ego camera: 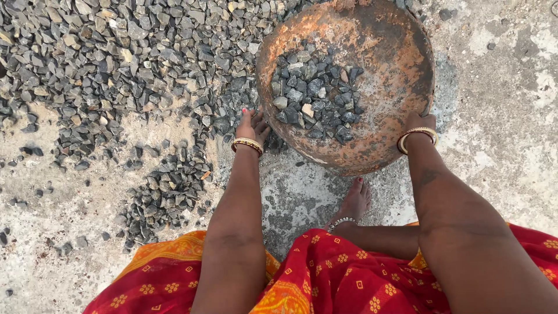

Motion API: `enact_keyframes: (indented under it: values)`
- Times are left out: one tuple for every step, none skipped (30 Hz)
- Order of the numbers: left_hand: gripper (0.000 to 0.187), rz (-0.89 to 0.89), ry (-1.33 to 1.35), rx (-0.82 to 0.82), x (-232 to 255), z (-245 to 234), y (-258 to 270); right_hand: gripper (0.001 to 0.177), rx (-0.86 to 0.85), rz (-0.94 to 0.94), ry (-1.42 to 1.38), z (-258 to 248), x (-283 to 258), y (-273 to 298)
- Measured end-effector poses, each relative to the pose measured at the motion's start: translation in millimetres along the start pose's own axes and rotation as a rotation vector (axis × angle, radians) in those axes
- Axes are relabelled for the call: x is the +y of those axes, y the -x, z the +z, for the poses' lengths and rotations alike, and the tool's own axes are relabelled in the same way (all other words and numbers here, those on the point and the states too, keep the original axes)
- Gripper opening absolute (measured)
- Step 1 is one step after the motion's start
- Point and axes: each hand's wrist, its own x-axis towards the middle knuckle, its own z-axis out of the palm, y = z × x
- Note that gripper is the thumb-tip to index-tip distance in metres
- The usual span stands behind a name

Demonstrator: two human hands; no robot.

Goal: The person sits on a concrete surface and uses both hands to pick up small dark rocks from the ground. They gather the rocks into a pile and then transfer them into a large, round, rusty metal pan placed nearby.

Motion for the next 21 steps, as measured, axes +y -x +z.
enact_keyframes:
  values:
    - [0.064,-0.002,0.002,-0.001,1,3,-5,0.044,0.002,-0.001,0.002,-2,-5,0]
    - [0.071,0.003,0.010,-0.016,2,5,-11,0.045,-0.015,0.002,0.078,-3,-10,0]
    - [0.079,0.008,0.018,-0.026,3,5,-15,0.045,-0.035,0.006,0.157,-3,-13,1]
    - [0.079,0.006,0.021,-0.023,3,7,-15,0.045,-0.036,0.006,0.161,-3,-15,0]
    - [0.083,0.019,0.037,-0.099,5,8,-15,0.045,-0.033,-0.018,0.138,-1,-17,-1]
    - [0.088,0.031,0.054,-0.175,7,10,-15,0.044,-0.031,-0.041,0.115,0,-20,-1]
    - [0.088,0.035,0.055,-0.175,6,12,-13,0.044,-0.033,-0.044,0.113,2,-16,-9]
    - [0.090,0.027,0.078,-0.175,5,14,-11,0.044,-0.043,-0.058,0.109,3,-12,-17]
    - [0.093,0.018,0.098,-0.181,4,19,-11,0.043,-0.048,-0.070,0.099,3,-9,-26]
    - [0.093,0.021,0.095,-0.187,2,18,-14,0.043,-0.045,-0.071,0.092,3,-2,-37]
    - [0.093,0.025,0.091,-0.166,0,18,-17,0.044,-0.075,-0.088,0.100,2,5,-49]
    - [0.093,0.029,0.088,-0.145,-2,19,-21,0.044,-0.105,-0.105,0.108,0,12,-61]
    - [0.093,0.031,0.085,-0.153,1,23,-20,0.044,-0.100,-0.106,0.101,-2,21,-73]
    - [0.094,0.010,0.072,-0.151,5,27,-19,0.043,-0.188,-0.131,0.057,-3,30,-85]
    - [0.096,-0.009,0.061,-0.145,9,29,-17,0.041,-0.280,-0.158,0.014,-3,39,-96]
    - [0.096,-0.004,0.059,-0.148,6,25,-24,0.041,-0.279,-0.161,0.009,-6,45,-94]
    - [0.097,0.013,0.056,-0.217,4,23,-34,0.043,-0.464,-0.124,-0.321,-7,47,-93]
    - [0.099,0.031,0.052,-0.285,3,21,-44,0.044,-0.648,-0.080,-0.651,-8,49,-93]
    - [0.099,0.040,0.053,-0.287,3,26,-42,0.044,-0.654,-0.086,-0.654,-11,53,-88]
    - [0.097,0.004,0.035,-0.271,4,30,-40,0.048,-0.681,0.012,-0.735,-14,57,-83]
    - [0.095,-0.013,0.019,-0.251,16,32,-41,0.051,-0.727,0.106,-0.817,-5,51,-78]
